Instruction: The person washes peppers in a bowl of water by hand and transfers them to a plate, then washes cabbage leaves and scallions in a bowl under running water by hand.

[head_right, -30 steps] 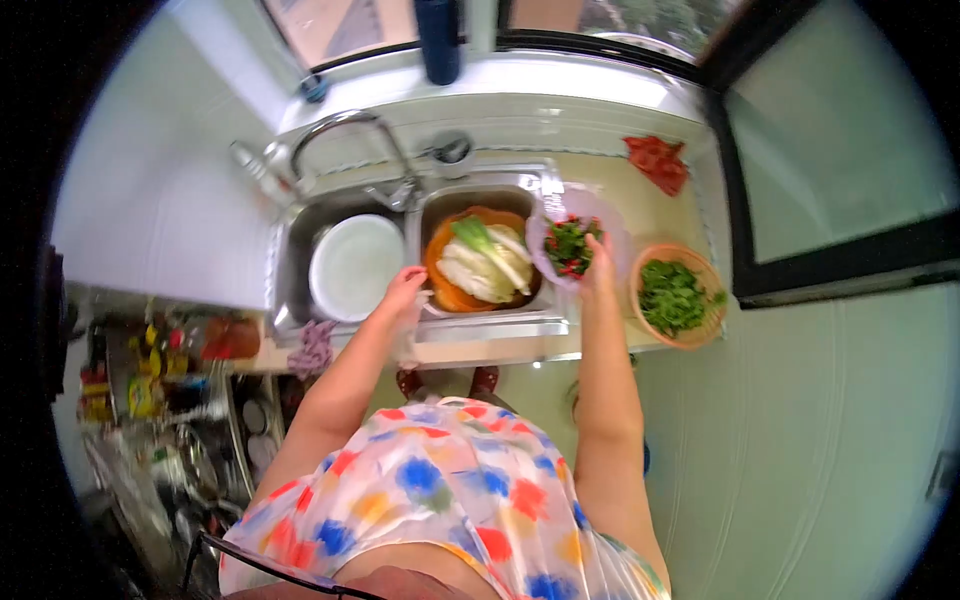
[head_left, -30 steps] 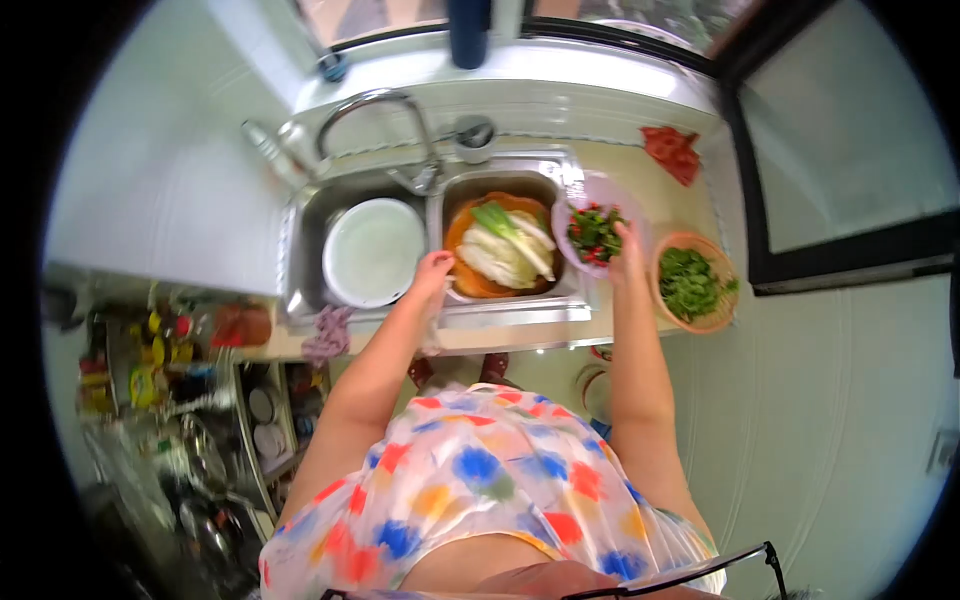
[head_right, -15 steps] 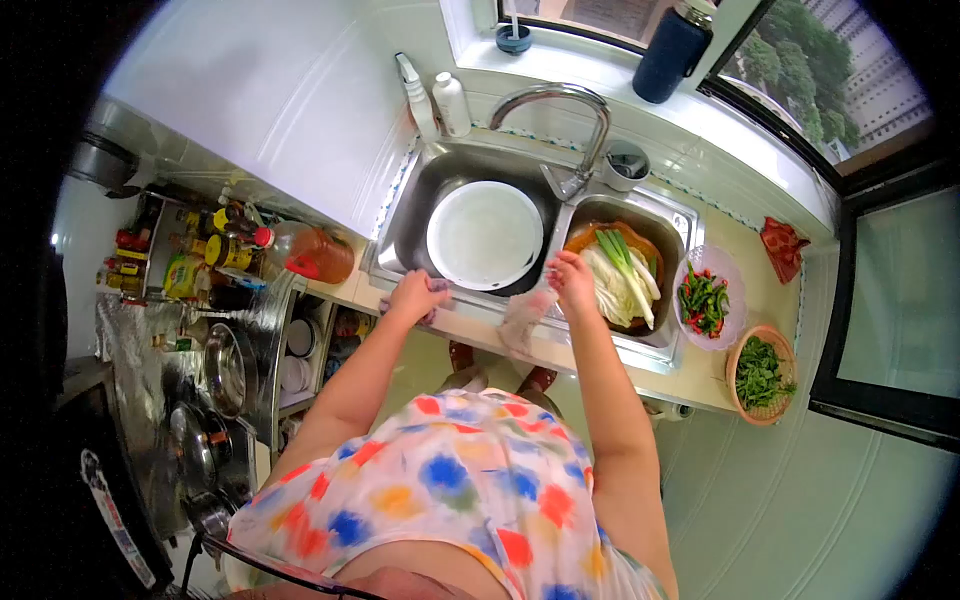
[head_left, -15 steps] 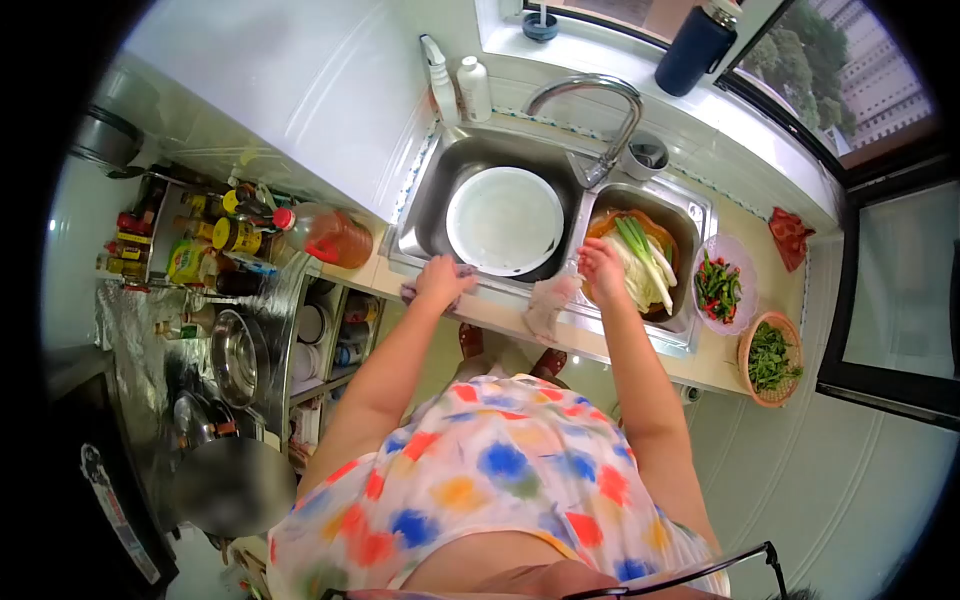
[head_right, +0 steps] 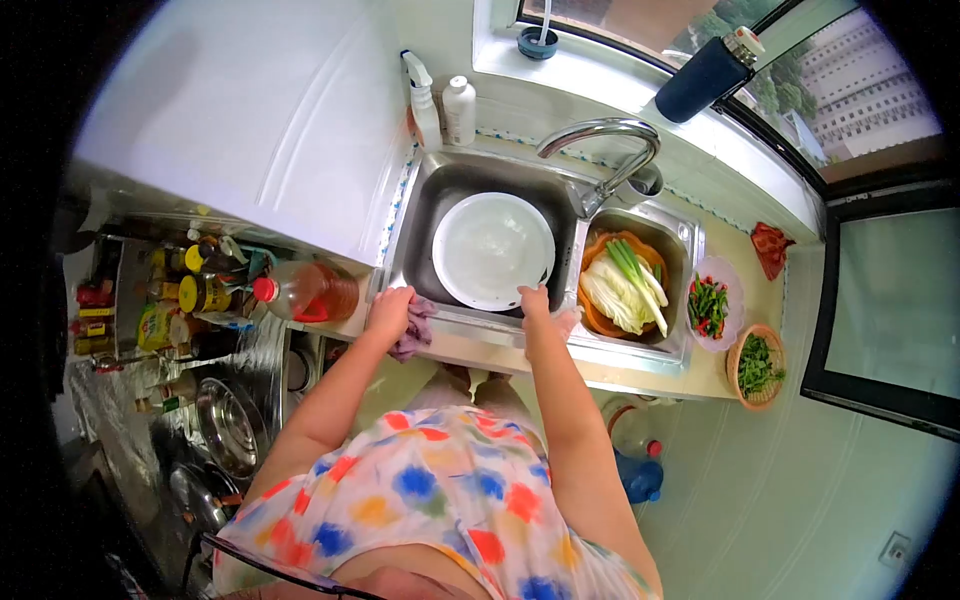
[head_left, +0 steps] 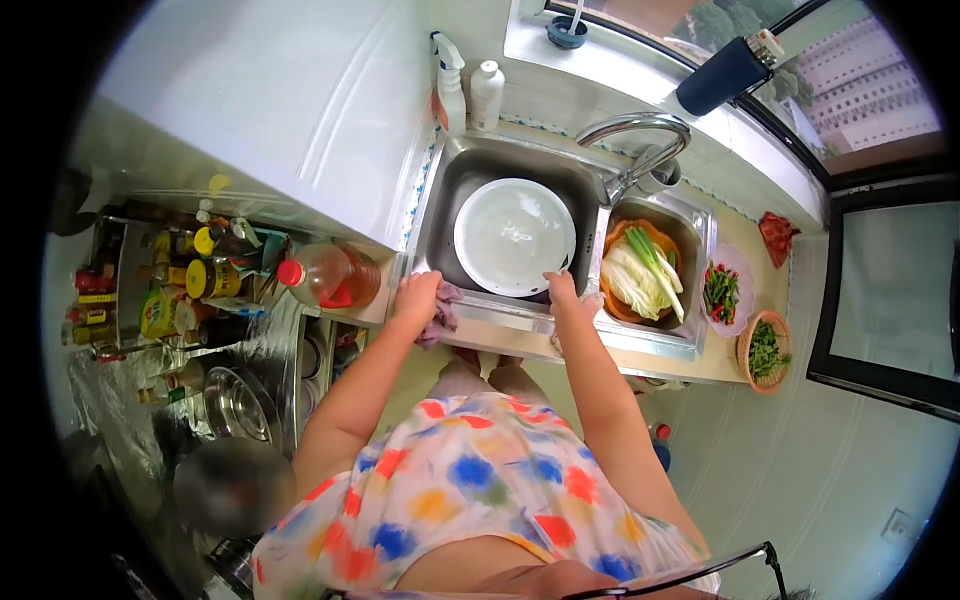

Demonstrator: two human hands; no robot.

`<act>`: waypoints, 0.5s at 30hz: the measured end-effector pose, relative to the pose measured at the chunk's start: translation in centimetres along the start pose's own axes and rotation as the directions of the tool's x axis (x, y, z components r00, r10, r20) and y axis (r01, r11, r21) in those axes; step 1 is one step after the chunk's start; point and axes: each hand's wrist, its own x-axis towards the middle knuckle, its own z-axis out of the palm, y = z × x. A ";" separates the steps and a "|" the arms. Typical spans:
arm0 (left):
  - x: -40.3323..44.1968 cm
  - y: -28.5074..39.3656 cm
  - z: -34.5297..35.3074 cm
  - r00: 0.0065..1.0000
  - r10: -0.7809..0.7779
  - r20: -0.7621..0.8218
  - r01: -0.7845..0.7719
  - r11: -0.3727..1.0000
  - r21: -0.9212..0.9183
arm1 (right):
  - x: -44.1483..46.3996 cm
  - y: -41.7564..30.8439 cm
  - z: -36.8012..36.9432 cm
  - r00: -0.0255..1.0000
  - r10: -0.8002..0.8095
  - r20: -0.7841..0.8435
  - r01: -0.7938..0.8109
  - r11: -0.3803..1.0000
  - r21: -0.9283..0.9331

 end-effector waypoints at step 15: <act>-0.5 0.7 -0.7 0.996 0.057 -0.073 -0.063 0.995 -0.080 | 1.7 -3.0 0.1 0.850 0.517 0.105 -0.524 0.849 0.064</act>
